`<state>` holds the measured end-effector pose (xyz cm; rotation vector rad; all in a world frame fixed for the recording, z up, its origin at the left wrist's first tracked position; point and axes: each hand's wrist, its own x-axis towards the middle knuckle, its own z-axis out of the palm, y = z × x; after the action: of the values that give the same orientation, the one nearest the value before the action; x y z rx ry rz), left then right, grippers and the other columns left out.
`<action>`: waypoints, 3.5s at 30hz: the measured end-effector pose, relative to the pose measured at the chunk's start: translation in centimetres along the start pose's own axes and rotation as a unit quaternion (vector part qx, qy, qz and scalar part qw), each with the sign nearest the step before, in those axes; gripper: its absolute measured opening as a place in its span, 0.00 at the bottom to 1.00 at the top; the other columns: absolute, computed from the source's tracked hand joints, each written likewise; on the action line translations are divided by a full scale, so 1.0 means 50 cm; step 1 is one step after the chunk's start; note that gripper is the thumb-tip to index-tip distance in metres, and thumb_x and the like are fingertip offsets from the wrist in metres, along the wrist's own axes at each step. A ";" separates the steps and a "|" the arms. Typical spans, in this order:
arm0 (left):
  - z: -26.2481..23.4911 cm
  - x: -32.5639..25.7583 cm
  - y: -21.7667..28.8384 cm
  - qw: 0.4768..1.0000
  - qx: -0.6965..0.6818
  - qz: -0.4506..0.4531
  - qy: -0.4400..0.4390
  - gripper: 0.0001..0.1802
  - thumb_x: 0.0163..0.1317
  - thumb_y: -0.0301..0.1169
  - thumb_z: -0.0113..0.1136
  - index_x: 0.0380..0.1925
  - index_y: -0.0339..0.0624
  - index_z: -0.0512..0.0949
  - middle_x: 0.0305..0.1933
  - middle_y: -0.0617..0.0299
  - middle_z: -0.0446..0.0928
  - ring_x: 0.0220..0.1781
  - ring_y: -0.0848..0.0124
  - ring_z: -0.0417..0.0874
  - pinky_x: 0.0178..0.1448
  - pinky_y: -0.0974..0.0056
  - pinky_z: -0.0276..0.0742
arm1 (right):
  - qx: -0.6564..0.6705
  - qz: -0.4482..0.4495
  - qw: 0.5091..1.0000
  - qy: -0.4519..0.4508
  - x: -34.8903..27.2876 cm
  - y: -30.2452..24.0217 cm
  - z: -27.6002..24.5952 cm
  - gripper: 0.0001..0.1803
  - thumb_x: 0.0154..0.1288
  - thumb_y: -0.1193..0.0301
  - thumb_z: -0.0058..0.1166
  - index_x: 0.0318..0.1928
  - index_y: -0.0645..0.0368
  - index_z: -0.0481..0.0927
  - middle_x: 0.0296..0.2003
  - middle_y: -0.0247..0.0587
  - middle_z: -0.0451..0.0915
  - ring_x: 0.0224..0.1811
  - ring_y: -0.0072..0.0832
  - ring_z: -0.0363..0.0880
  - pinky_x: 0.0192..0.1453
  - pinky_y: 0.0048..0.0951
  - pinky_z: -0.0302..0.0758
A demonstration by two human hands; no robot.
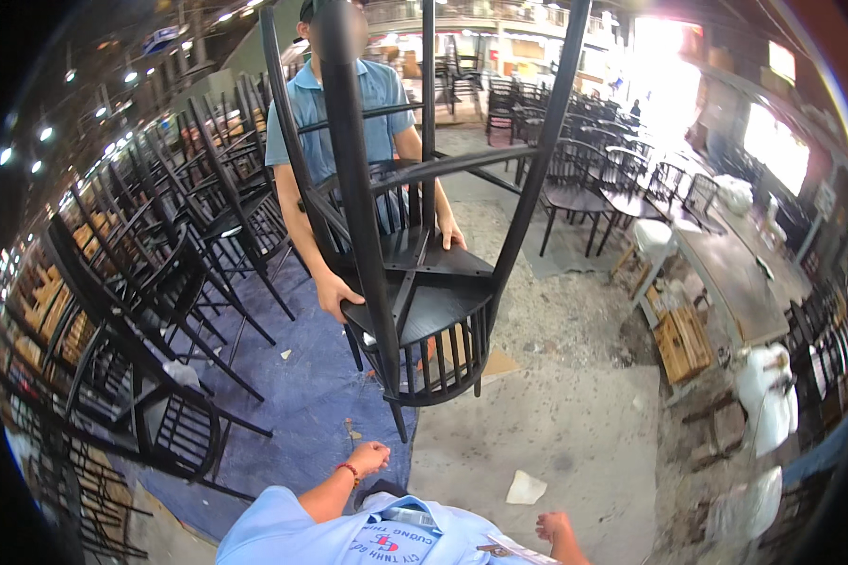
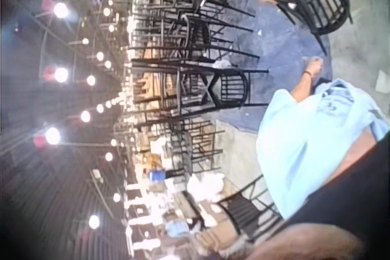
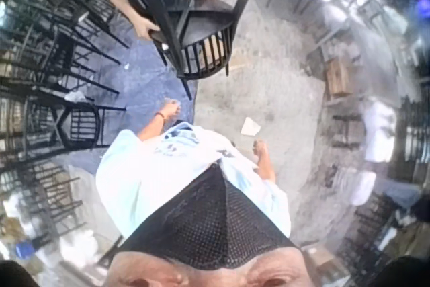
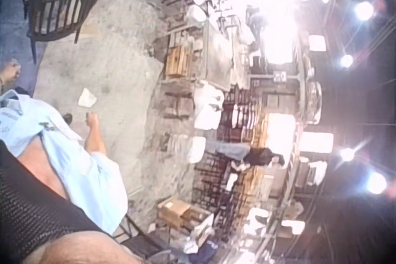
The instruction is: The person uses an angle grinder with a wire brush to smooth the frame of a black chair, then wipes the frame with a cloth. They move the chair, retrieve a new grinding disc from a toolbox, and attach it to the angle grinder.
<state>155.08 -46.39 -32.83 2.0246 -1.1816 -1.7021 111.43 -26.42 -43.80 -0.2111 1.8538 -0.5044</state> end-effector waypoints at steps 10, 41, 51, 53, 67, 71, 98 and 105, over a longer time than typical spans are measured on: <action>0.206 0.046 0.156 0.998 -0.060 0.005 0.029 0.14 0.65 0.41 0.57 0.40 0.43 0.77 0.33 0.66 0.79 0.31 0.74 0.79 0.31 0.66 0.75 | -0.009 -0.086 0.995 -0.050 0.098 -0.229 -0.174 0.17 0.64 0.70 0.51 0.52 0.62 0.76 0.44 0.47 0.82 0.39 0.40 0.82 0.38 0.39 0.80; 0.515 0.162 0.345 0.864 -0.239 -0.125 0.426 0.32 0.57 0.55 0.58 0.49 0.38 0.78 0.54 0.47 0.78 0.57 0.54 0.77 0.62 0.54 0.69 | -0.305 -0.128 0.902 -0.276 0.505 -1.075 -0.305 0.13 0.68 0.68 0.47 0.49 0.59 0.77 0.40 0.44 0.81 0.35 0.37 0.81 0.34 0.37 0.77; 0.439 0.122 0.519 0.762 -0.422 -0.020 0.491 0.45 0.55 0.60 0.62 0.53 0.24 0.75 0.48 0.40 0.80 0.51 0.50 0.81 0.55 0.54 0.72 | -0.207 -0.274 0.831 -0.438 0.466 -1.343 0.035 0.26 0.66 0.50 0.52 0.48 0.61 0.77 0.38 0.44 0.81 0.40 0.33 0.79 0.39 0.36 0.74; 0.412 0.143 0.546 0.774 -0.423 -0.013 0.470 0.44 0.54 0.60 0.62 0.52 0.25 0.76 0.46 0.42 0.81 0.48 0.52 0.82 0.52 0.54 0.74 | -0.295 -0.416 0.772 -0.378 0.456 -1.404 0.077 0.32 0.63 0.48 0.54 0.50 0.67 0.78 0.42 0.51 0.82 0.47 0.40 0.80 0.49 0.40 0.74; 0.381 0.185 0.454 0.798 -0.443 -0.087 0.400 0.42 0.58 0.56 0.62 0.57 0.26 0.70 0.50 0.43 0.78 0.47 0.59 0.83 0.45 0.60 0.80 | -0.448 -0.443 0.704 -0.328 0.340 -1.432 0.174 0.34 0.53 0.56 0.67 0.52 0.72 0.77 0.45 0.53 0.82 0.44 0.38 0.83 0.39 0.35 0.81; 0.387 0.213 0.473 0.711 -0.555 -0.045 0.429 0.38 0.60 0.45 0.65 0.61 0.27 0.66 0.54 0.44 0.75 0.49 0.57 0.81 0.48 0.52 0.80 | -0.383 -0.598 0.643 -0.287 0.354 -1.439 0.230 0.41 0.48 0.45 0.68 0.44 0.76 0.80 0.37 0.61 0.83 0.42 0.43 0.85 0.46 0.39 0.78; 0.418 0.260 0.481 0.690 -0.555 -0.065 0.461 0.37 0.63 0.50 0.60 0.63 0.34 0.66 0.60 0.51 0.72 0.52 0.47 0.77 0.49 0.38 0.75 | -0.404 -0.474 0.636 -0.456 0.410 -1.493 0.375 0.34 0.52 0.46 0.66 0.44 0.68 0.82 0.34 0.46 0.82 0.41 0.34 0.78 0.49 0.33 0.74; 0.396 0.299 0.514 0.714 -0.575 -0.023 0.398 0.37 0.64 0.52 0.57 0.63 0.35 0.66 0.57 0.50 0.74 0.50 0.47 0.78 0.49 0.39 0.75 | -0.500 -0.395 0.657 -0.403 0.523 -1.515 0.422 0.37 0.52 0.53 0.67 0.53 0.72 0.76 0.42 0.51 0.80 0.37 0.36 0.82 0.43 0.39 0.78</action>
<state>126.22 -67.40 -32.72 1.5250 0.2537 -0.8597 114.59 -109.04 -38.35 -1.7468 0.8519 0.1542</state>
